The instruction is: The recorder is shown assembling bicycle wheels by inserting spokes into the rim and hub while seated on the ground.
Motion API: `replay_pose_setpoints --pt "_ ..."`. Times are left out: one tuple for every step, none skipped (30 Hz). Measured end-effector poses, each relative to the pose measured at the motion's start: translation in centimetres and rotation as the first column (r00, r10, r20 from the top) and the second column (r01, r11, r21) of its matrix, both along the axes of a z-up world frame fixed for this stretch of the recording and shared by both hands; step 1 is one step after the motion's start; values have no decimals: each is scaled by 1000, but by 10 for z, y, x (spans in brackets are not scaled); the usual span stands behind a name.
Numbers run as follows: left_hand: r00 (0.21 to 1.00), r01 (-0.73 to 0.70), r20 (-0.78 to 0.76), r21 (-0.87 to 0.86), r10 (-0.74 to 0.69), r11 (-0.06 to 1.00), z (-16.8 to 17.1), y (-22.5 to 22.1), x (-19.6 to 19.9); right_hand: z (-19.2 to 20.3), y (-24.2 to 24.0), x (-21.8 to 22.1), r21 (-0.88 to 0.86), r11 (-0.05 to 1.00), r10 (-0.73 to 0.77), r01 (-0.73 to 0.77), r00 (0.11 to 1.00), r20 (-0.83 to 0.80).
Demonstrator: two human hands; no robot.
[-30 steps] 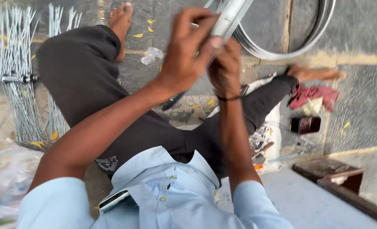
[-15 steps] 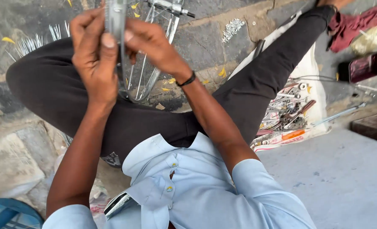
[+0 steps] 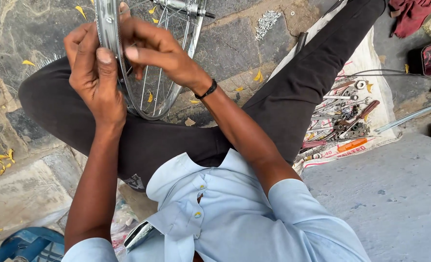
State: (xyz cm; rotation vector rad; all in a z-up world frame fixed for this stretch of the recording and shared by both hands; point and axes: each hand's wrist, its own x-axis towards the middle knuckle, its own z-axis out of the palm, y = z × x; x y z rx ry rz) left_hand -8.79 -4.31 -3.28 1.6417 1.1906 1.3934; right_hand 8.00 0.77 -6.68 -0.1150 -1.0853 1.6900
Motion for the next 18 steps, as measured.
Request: replay_pose_setpoints --pt "1000 1 -2 -5 -1 1000 1 1 1 -5 -1 -5 -9 999 -31 32 986 166" --pt "1000 3 -4 -10 -3 1000 3 2 2 -9 -2 -11 -14 998 -55 62 944 326" --pt "1000 3 -6 -9 -3 1000 1 2 1 -8 -1 -8 -14 998 -55 63 944 324" --pt "1000 2 -27 8 -1 1000 -1 2 0 -7 1 -5 49 997 -69 60 975 210" --pt "999 -3 -48 27 4 1000 -3 2 -1 -6 3 -2 114 992 -69 58 993 92" --pt "999 -5 -50 28 6 1000 -5 2 -1 -10 2 0 115 992 -67 56 994 90" --pt "999 -13 -43 28 14 1000 -6 2 -1 -14 1 1 37 999 -30 25 992 120" --pt "999 -21 -36 27 22 999 -7 2 -1 -18 0 3 -41 999 10 -4 989 148" --pt "999 -24 -36 27 25 999 -6 2 -1 -24 -1 -2 -42 999 13 -7 989 147" --pt "1000 -10 -21 29 11 1000 -5 2 -1 -30 -3 -7 -4 1000 -21 23 973 230" --pt "1000 8 -5 29 -8 1000 -5 2 -1 -36 -5 -11 34 998 -61 53 949 310" --pt "1000 9 -4 26 -9 1000 -5 1 -1 -38 -5 -12 31 998 -61 54 948 311" --pt "1000 5 5 20 -6 1000 -6 2 -1 -40 -3 -11 17 999 -50 47 952 303" --pt "1000 2 14 13 -2 1000 -6 3 -1 -41 -1 -10 3 999 -40 41 955 295" --pt "1000 1 14 15 -1 1000 -7 3 -2 -42 1 -11 5 999 -40 40 955 295" --pt "1000 -9 -1 18 9 1000 -7 3 -3 -42 3 -11 -16 1000 -18 24 960 278" --pt "1000 -17 -14 18 17 1000 -9 2 -4 -44 3 -12 -41 999 2 9 965 261" --pt "1000 -16 -13 15 16 1000 -3 1 0 -34 1 -12 -43 999 2 10 965 262"
